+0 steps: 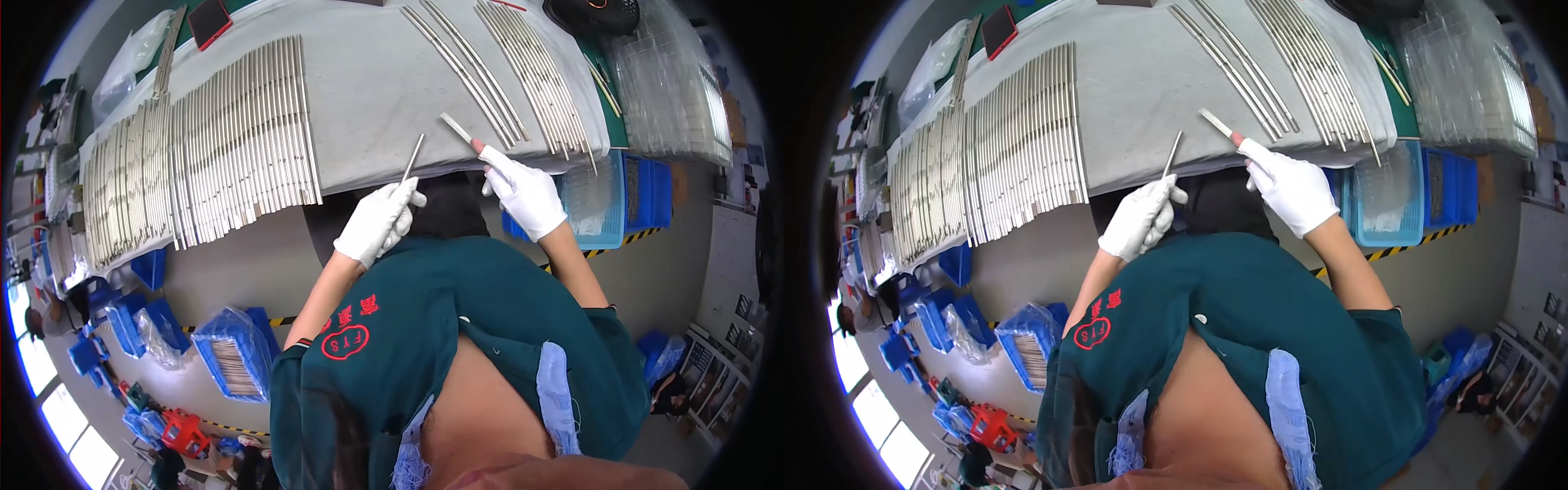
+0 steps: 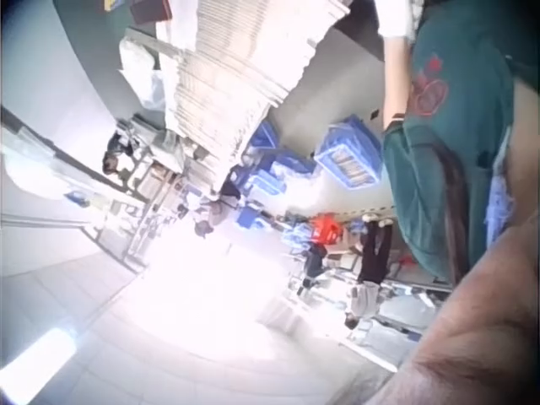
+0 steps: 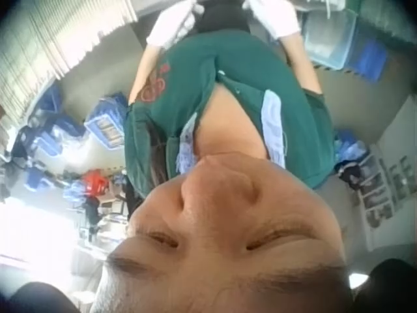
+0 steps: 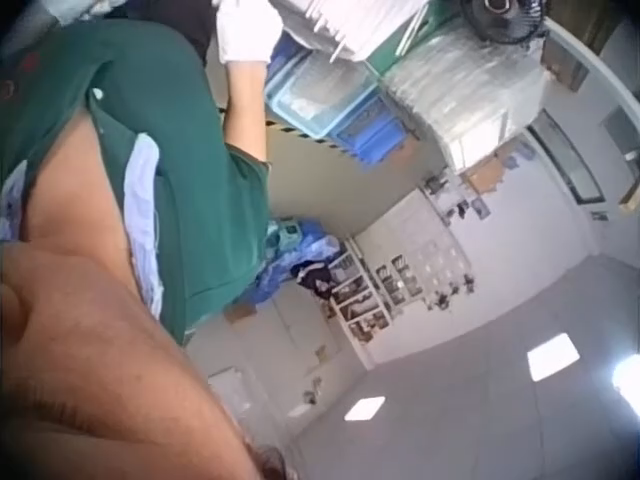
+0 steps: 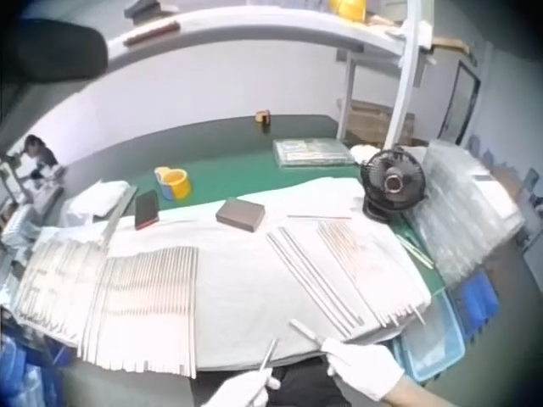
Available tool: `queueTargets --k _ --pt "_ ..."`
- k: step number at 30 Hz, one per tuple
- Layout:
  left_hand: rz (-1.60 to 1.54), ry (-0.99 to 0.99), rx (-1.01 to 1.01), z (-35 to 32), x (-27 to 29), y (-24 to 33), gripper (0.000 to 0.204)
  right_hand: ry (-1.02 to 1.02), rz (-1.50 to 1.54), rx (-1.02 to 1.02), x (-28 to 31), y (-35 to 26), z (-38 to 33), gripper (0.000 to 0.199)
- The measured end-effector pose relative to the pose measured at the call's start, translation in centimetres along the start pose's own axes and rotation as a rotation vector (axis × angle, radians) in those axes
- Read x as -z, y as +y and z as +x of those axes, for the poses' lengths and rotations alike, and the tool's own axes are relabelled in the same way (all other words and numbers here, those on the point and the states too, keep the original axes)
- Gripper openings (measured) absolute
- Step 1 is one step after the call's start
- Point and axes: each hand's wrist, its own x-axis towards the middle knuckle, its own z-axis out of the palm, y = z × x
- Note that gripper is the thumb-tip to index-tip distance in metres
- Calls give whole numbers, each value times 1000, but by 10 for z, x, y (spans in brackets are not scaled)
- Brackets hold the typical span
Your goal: Inspecting and cleaning the ends of metal rods using a small tool and a sanding block.
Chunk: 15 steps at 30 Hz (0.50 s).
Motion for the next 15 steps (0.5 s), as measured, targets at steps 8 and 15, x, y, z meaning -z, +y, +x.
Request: queueTargets --k 8,15 --pt "-433 -113 27 0 11 -13 26 47 -13 82 -7 0 0 43" --pt "-356 -45 7 1 9 -10 31 76 -239 355 -16 0 10 33"
